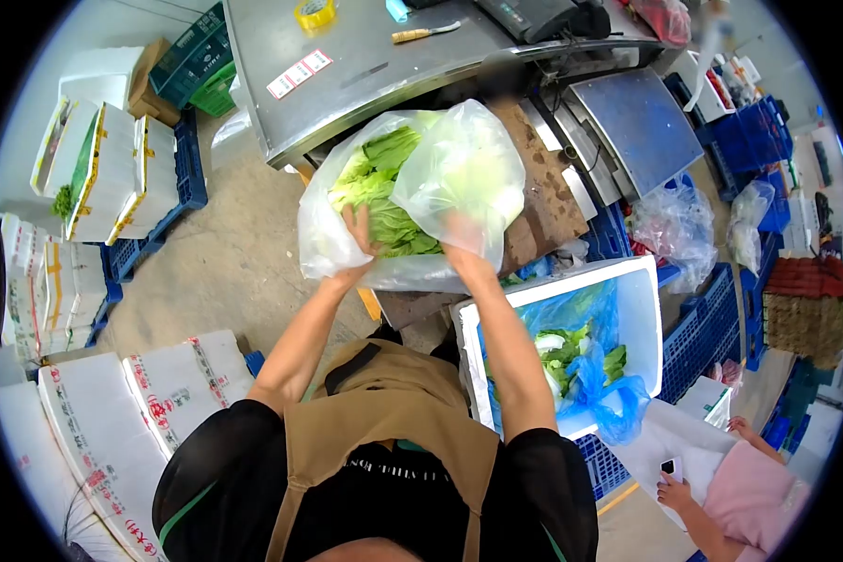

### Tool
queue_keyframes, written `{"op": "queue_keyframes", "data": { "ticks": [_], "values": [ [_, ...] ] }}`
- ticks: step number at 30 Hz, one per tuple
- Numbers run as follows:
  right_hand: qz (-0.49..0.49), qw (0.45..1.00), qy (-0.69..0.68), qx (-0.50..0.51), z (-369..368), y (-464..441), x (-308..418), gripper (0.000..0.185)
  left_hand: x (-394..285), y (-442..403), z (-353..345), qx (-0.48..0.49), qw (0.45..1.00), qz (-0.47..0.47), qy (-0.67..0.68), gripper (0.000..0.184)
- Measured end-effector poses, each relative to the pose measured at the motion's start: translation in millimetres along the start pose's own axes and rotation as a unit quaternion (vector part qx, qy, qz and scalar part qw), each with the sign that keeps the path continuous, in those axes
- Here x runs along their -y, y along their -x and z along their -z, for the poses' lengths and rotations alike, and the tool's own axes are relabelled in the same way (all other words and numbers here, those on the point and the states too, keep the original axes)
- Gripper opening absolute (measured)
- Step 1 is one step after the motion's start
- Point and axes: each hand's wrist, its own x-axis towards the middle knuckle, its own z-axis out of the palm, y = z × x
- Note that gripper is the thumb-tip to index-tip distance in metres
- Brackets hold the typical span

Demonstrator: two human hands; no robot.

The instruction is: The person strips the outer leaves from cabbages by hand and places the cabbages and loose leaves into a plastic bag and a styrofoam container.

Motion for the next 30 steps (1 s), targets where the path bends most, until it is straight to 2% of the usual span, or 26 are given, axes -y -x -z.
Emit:
{"op": "queue_keyframes", "data": {
  "ticks": [1, 3, 5, 6, 7, 8, 9, 10, 12, 13, 14, 15, 16, 17, 19, 21, 22, 23, 24, 25, 26, 28, 30],
  "values": [
    [-0.019, 0.998, -0.051, -0.013, 13.6, -1.2, -7.1, 0.024, 5.1, -5.7, -0.1, 0.015, 1.000, -0.008, -0.003, 0.059],
    [-0.080, 0.977, -0.186, 0.060, 54.6, -3.4, -15.4, 0.024, 10.3, -12.6, -0.8, 0.046, 0.999, -0.028, -0.007, 0.068],
    [-0.039, 0.983, -0.166, 0.065, 64.1, 20.7, -41.7, 0.024, 28.4, -9.5, -32.3, -0.007, 0.996, -0.069, -0.060, 0.068],
    [-0.081, 0.946, -0.284, 0.130, 134.1, 32.6, 0.0, 0.018, 27.5, -13.5, -31.7, 0.009, 0.997, -0.071, -0.042, 0.070],
    [-0.123, 0.867, -0.421, 0.235, 167.8, 51.1, 8.9, 0.017, 33.8, -15.6, -35.3, 0.042, 0.996, -0.075, 0.027, 0.072],
    [0.026, 0.843, -0.475, 0.249, 161.7, 76.0, -7.1, 0.021, 36.9, -19.2, -32.9, 0.058, 0.994, -0.089, 0.039, 0.074],
    [0.067, 0.822, -0.504, 0.258, 177.8, 100.1, -7.0, 0.023, 34.4, -14.0, -26.2, 0.086, 0.993, -0.075, -0.035, 0.073],
    [0.006, 0.792, -0.539, 0.286, 178.7, 130.8, -13.4, 0.023, 35.1, -12.0, -18.2, 0.119, 0.991, -0.066, -0.008, 0.070],
    [-0.107, 0.836, -0.474, 0.253, 163.8, 193.3, -45.9, 0.025, 23.2, -7.6, 13.3, 0.185, 0.982, -0.029, 0.012, 0.063],
    [-0.177, 0.864, -0.420, 0.213, 149.5, 228.3, -66.2, 0.031, 17.2, 2.8, 23.7, 0.088, 0.987, -0.123, 0.044, 0.042],
    [-0.243, 0.882, -0.363, 0.176, 128.3, 264.6, -84.0, 0.038, -14.3, -6.2, 62.3, 0.215, 0.972, -0.084, 0.040, 0.032],
    [-0.281, 0.914, -0.242, 0.163, 118.3, 302.6, -92.1, 0.042, -52.1, -14.0, 110.1, 0.335, 0.941, -0.041, 0.030, 0.025],
    [-0.313, 0.930, -0.118, 0.152, 108.1, 334.6, -102.2, 0.046, -71.9, -15.3, 136.1, 0.410, 0.906, -0.053, 0.092, 0.022],
    [-0.331, 0.924, -0.171, 0.087, 91.9, 353.7, -125.2, 0.049, -91.9, -15.2, 152.2, 0.480, 0.862, -0.061, 0.151, 0.022],
    [-0.362, 0.890, -0.272, -0.046, 56.5, 384.3, -170.0, 0.056, -138.8, -19.5, 162.8, 0.607, 0.711, -0.168, 0.312, 0.019],
    [-0.396, 0.876, -0.272, 0.036, 37.4, 404.3, -213.4, 0.053, -217.8, -9.2, 131.1, 0.660, 0.608, -0.206, 0.391, 0.020],
    [-0.412, 0.866, -0.273, 0.076, 31.8, 412.8, -236.1, 0.052, -254.8, 1.7, 99.2, 0.694, 0.585, -0.209, 0.363, 0.023],
    [-0.458, 0.859, -0.181, 0.143, 30.9, 420.4, -263.0, 0.052, -284.3, 21.4, 53.3, 0.730, 0.549, -0.183, 0.363, 0.028],
    [-0.495, 0.838, -0.088, 0.210, 32.0, 428.9, -289.1, 0.053, -309.2, 42.3, -9.1, 0.744, 0.503, -0.220, 0.381, 0.035],
    [-0.514, 0.850, -0.021, 0.115, 41.2, 438.1, -305.7, 0.054, -336.7, 54.9, -53.5, 0.773, 0.495, -0.195, 0.345, 0.043],
    [-0.527, 0.848, 0.046, 0.022, 59.6, 447.6, -319.5, 0.054, -363.5, 65.3, -93.9, 0.793, 0.519, -0.159, 0.276, 0.052],
    [-0.536, 0.828, 0.151, -0.069, 104.7, 461.9, -344.0, 0.056, -394.9, 86.4, -176.3, 0.744, 0.605, -0.209, 0.195, 0.056],
    [-0.526, 0.816, 0.186, -0.149, 129.2, 502.6, -373.5, 0.057, -420.8, 85.9, -205.6, 0.614, 0.731, -0.291, 0.062, 0.059]
  ]
}}
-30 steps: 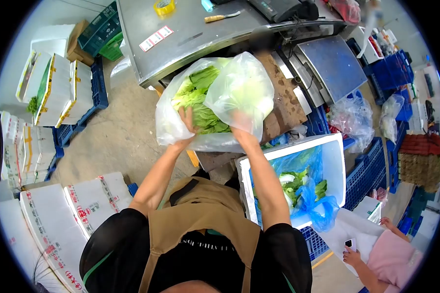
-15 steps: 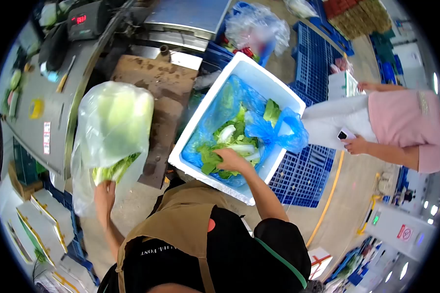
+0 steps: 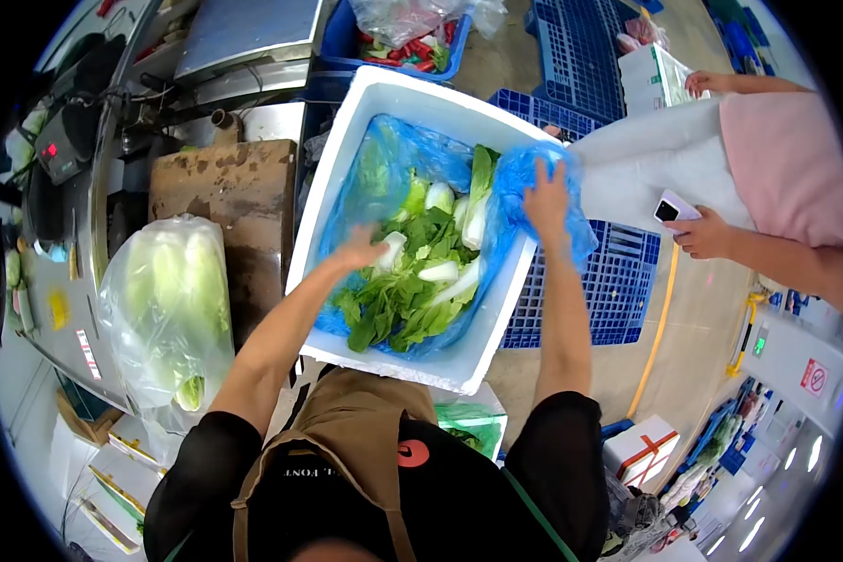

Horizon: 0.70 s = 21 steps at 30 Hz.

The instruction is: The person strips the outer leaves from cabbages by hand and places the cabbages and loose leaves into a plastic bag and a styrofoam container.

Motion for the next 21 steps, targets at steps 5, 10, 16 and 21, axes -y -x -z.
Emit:
{"op": "queue_keyframes", "data": {
  "ticks": [5, 10, 16, 21],
  "values": [
    [-0.154, 0.977, 0.144, 0.039, 92.2, -10.6, -22.8, 0.046, 9.4, -25.0, 65.5, -0.221, 0.959, -0.141, 0.104, 0.057],
    [0.059, 0.930, -0.292, 0.217, 72.0, 35.1, 150.8, 0.035, -36.1, -6.8, 61.9, -0.149, 0.974, -0.110, 0.131, 0.040],
    [0.220, 0.926, 0.106, 0.289, -108.2, 93.2, 69.5, 0.045, -35.0, 27.4, 26.6, -0.064, 0.971, -0.104, 0.204, 0.038],
    [0.345, 0.870, 0.140, 0.324, -103.2, 67.7, 44.8, 0.053, -13.3, 46.3, 8.1, -0.041, 0.977, -0.063, 0.197, 0.036]
  ]
}}
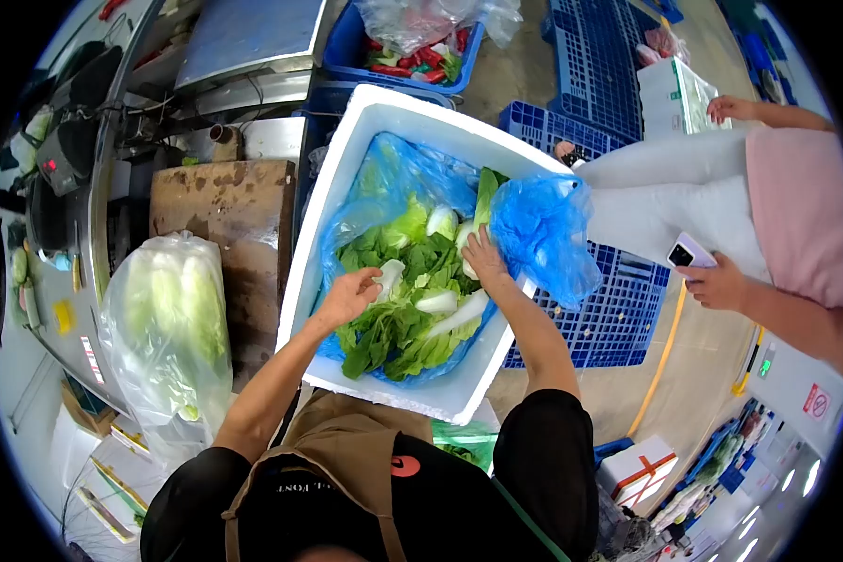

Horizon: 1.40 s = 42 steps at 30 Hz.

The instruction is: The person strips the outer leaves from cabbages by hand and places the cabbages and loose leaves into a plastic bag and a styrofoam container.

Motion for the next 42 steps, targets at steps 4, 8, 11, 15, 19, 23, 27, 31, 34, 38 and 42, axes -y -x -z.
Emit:
{"op": "queue_keyframes", "data": {
  "ticks": [4, 8, 11, 15, 19, 23, 27, 31, 34, 38, 42],
  "values": [
    [0.082, 0.995, -0.006, 0.049, -4.0, -11.3, -17.0, 0.077, 8.2, 4.8, -3.8, 0.000, 0.999, -0.012, 0.035, 0.036],
    [0.087, 0.974, -0.209, 0.026, 95.0, -4.5, -23.7, 0.073, 2.4, 15.2, 5.2, -0.020, 0.995, -0.041, 0.084, 0.037],
    [-0.003, 0.826, -0.563, -0.012, 167.0, 7.7, -25.1, 0.073, -24.3, 23.4, 29.4, -0.029, 0.988, -0.072, 0.135, 0.047],
    [-0.024, 0.584, -0.807, -0.087, 186.0, 21.1, -20.9, 0.073, -67.3, 30.6, 64.7, -0.072, 0.976, -0.198, 0.060, 0.062],
    [0.071, 0.297, -0.934, -0.186, 211.4, 11.7, 15.9, 0.084, -84.8, 44.2, 75.7, -0.046, 0.974, -0.219, 0.029, 0.067],
    [0.071, 0.160, -0.962, -0.208, 275.0, 13.1, 73.8, 0.088, -103.9, 87.0, 85.3, 0.074, 0.957, -0.149, 0.238, 0.066],
    [0.093, 0.155, -0.952, -0.246, 262.2, 11.6, 133.4, 0.088, -80.3, 117.0, 81.8, -0.038, 0.962, -0.169, 0.210, 0.048],
    [0.172, 0.131, -0.961, -0.169, 285.1, 13.6, 173.5, 0.084, -69.2, 173.5, 105.2, -0.047, 0.959, -0.163, 0.228, 0.041],
    [0.219, 0.166, -0.951, -0.141, 311.2, 17.8, 184.8, 0.084, -58.0, 203.6, 119.0, -0.109, 0.951, -0.188, 0.219, 0.031],
    [0.229, 0.229, -0.942, -0.090, 328.1, 26.5, 187.9, 0.080, -46.8, 228.1, 137.2, -0.199, 0.946, -0.200, 0.160, 0.023],
    [0.123, 0.242, -0.948, -0.167, 292.2, 18.3, 168.0, 0.071, -48.0, 242.2, 164.2, -0.216, 0.947, -0.214, 0.104, 0.022]
  ]
}}
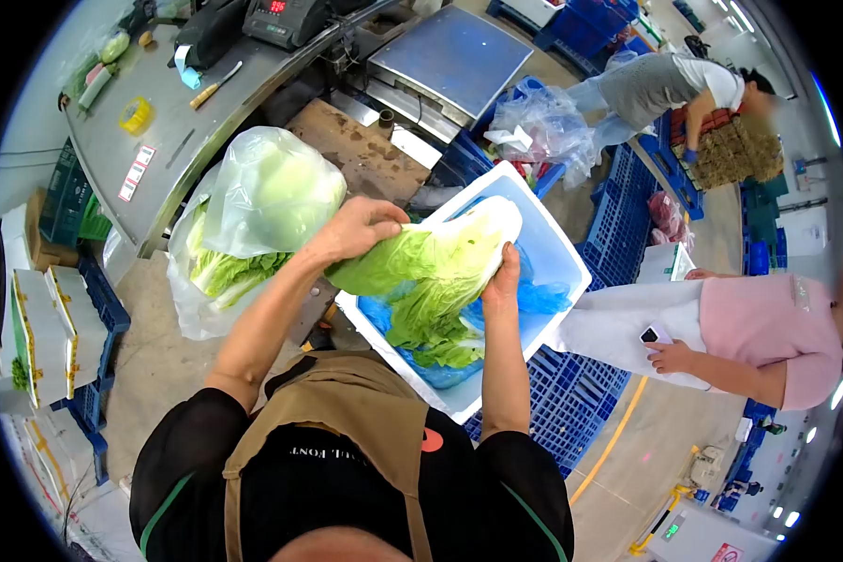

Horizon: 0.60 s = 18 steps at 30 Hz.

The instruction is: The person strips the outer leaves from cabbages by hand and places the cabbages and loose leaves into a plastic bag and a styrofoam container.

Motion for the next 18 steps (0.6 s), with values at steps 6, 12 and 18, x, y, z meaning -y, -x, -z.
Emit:
{"op": "queue_keyframes", "data": {
  "ticks": [6, 12, 18],
  "values": [
    [-0.040, 0.999, -0.028, -0.004, -19.1, 17.2, 21.2, 0.066, -23.8, -6.7, 11.3, 0.041, 0.999, 0.002, 0.000, 0.024],
    [-0.171, 0.985, 0.030, -0.020, -47.4, 49.1, 66.7, 0.063, -36.5, -27.3, 35.2, 0.082, 0.996, 0.020, -0.026, 0.024],
    [-0.186, 0.977, 0.080, -0.066, -35.9, 102.7, 107.0, 0.058, -12.7, -38.2, 33.5, 0.199, 0.975, 0.083, 0.046, 0.021]
  ]
}}
